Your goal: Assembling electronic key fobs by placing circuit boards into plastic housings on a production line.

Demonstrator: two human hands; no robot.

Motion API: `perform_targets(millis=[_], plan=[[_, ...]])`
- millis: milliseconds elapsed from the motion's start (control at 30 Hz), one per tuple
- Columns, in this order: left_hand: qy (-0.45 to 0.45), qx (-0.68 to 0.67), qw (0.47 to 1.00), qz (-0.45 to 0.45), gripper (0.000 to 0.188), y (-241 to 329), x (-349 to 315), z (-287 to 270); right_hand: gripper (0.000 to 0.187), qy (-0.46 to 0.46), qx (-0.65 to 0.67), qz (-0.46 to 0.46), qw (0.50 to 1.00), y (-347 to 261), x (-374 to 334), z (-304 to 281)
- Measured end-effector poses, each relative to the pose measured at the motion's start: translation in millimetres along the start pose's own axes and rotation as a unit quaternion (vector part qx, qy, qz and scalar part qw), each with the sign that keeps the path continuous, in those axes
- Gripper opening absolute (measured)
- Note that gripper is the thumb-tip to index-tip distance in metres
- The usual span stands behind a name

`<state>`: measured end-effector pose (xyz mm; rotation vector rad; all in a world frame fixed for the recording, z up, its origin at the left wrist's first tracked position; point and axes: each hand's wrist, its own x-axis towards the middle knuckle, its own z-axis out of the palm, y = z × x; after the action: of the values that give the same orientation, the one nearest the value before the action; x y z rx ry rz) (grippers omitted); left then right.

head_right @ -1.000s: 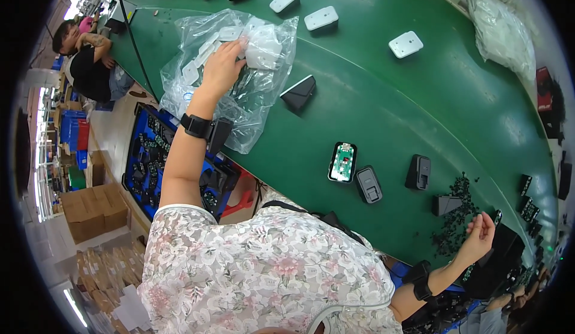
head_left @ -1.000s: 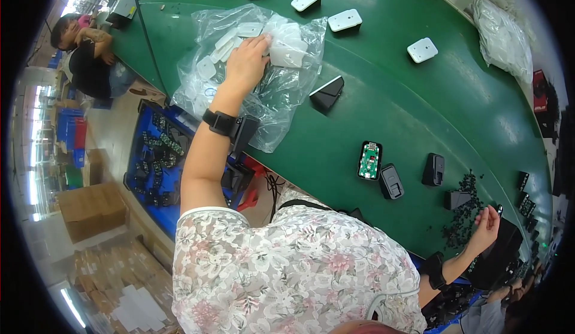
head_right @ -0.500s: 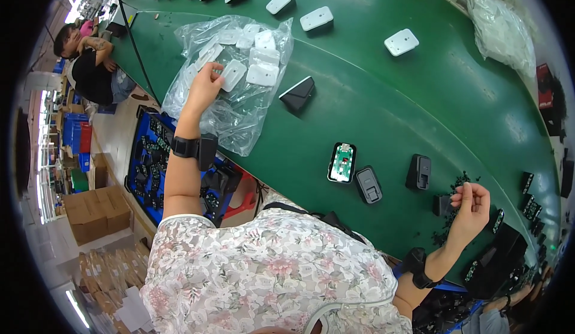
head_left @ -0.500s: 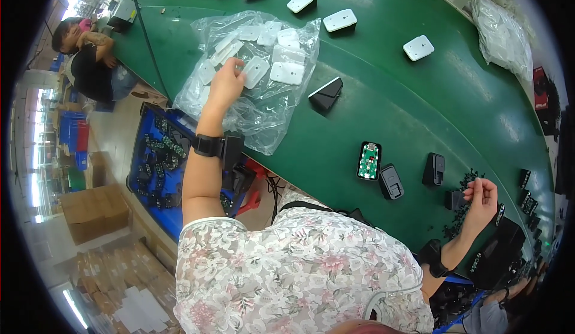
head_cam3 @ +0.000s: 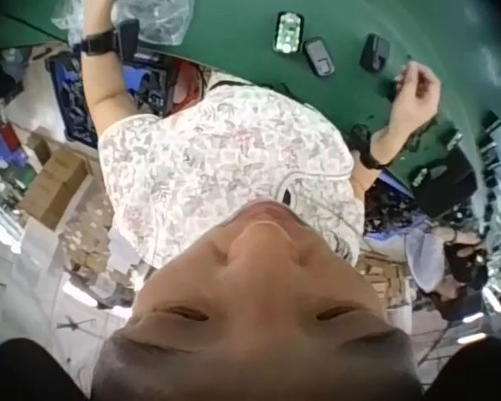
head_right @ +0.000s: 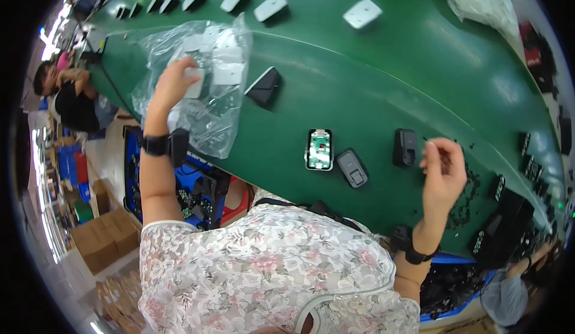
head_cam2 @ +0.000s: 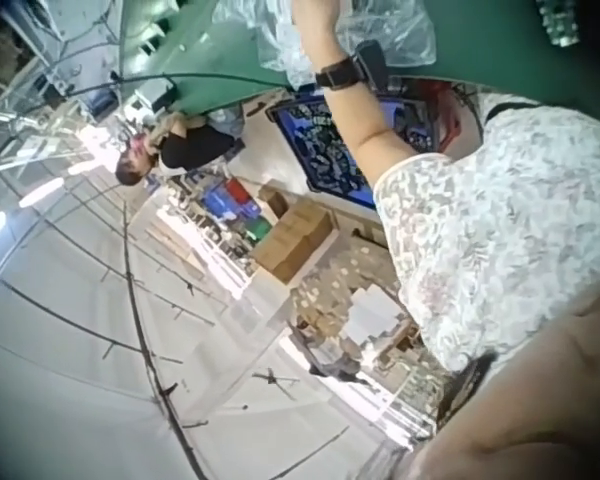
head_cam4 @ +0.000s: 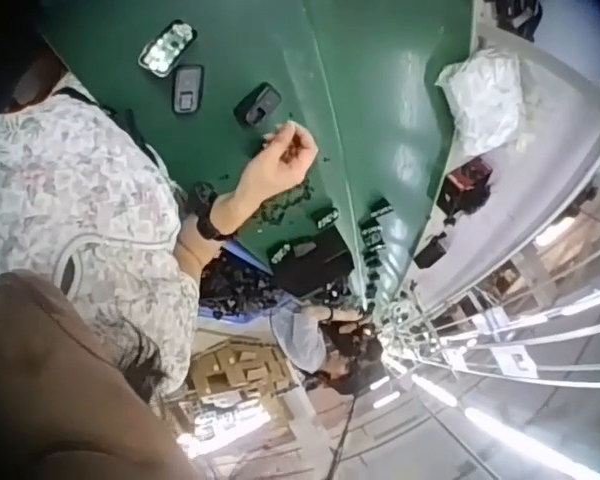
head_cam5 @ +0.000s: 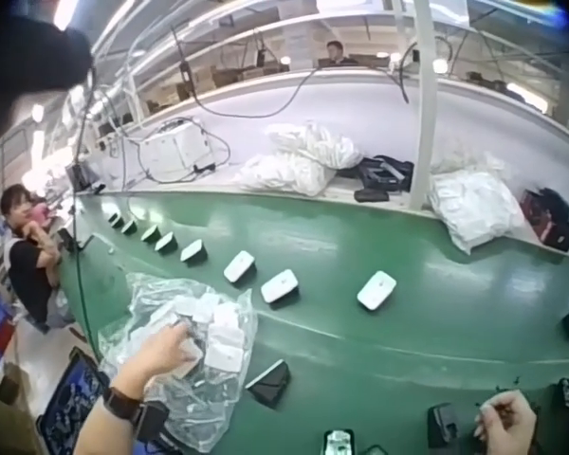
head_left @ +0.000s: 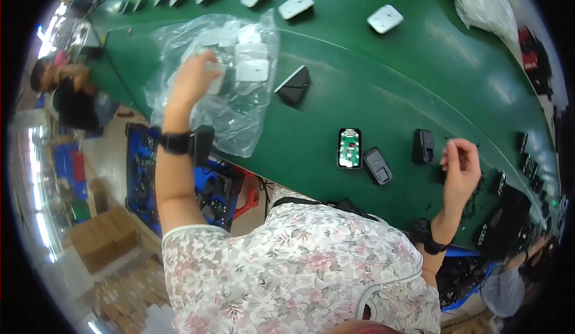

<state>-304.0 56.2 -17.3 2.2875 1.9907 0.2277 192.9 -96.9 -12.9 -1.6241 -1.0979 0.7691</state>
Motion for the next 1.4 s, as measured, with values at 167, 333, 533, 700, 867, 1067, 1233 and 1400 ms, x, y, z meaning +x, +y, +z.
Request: perform_targets(millis=[167, 333, 533, 700, 867, 1067, 1233, 1400], plan=[[0.073, -0.324, 0.935, -0.125, 0.011, 72, -14, -37, 0.006, -0.071, 0.065, 0.006, 0.995, -22, 1, 34], [0.029, -0.497, 0.866, 0.041, 0.019, 208, -33, -20, 0.005, -0.138, 0.16, 0.003, 0.978, -46, 3, 48], [0.001, -0.45, 0.854, 0.261, 0.026, 275, -35, 13, 0.007, -0.15, 0.092, -0.052, 0.983, -47, 2, 48], [0.006, -0.445, 0.849, 0.285, 0.02, 279, -28, 31, 0.008, -0.139, 0.074, -0.052, 0.986, -42, 5, 51], [-0.127, -0.58, 0.787, 0.169, 0.013, 282, -29, 32, 0.014, -0.054, -0.051, -0.239, 0.968, -33, 7, 56], [-0.211, -0.692, 0.69, 0.03, 0.023, 285, -32, 30, 0.013, -0.025, -0.129, -0.321, 0.938, -35, 11, 57], [-0.252, -0.746, 0.616, 0.014, 0.02, 276, -34, 39, 0.012, -0.044, -0.109, -0.278, 0.953, -35, 5, 62], [-0.226, -0.747, 0.624, 0.042, 0.014, 277, -38, 43, 0.012, -0.07, -0.094, -0.238, 0.964, -36, 4, 64]])
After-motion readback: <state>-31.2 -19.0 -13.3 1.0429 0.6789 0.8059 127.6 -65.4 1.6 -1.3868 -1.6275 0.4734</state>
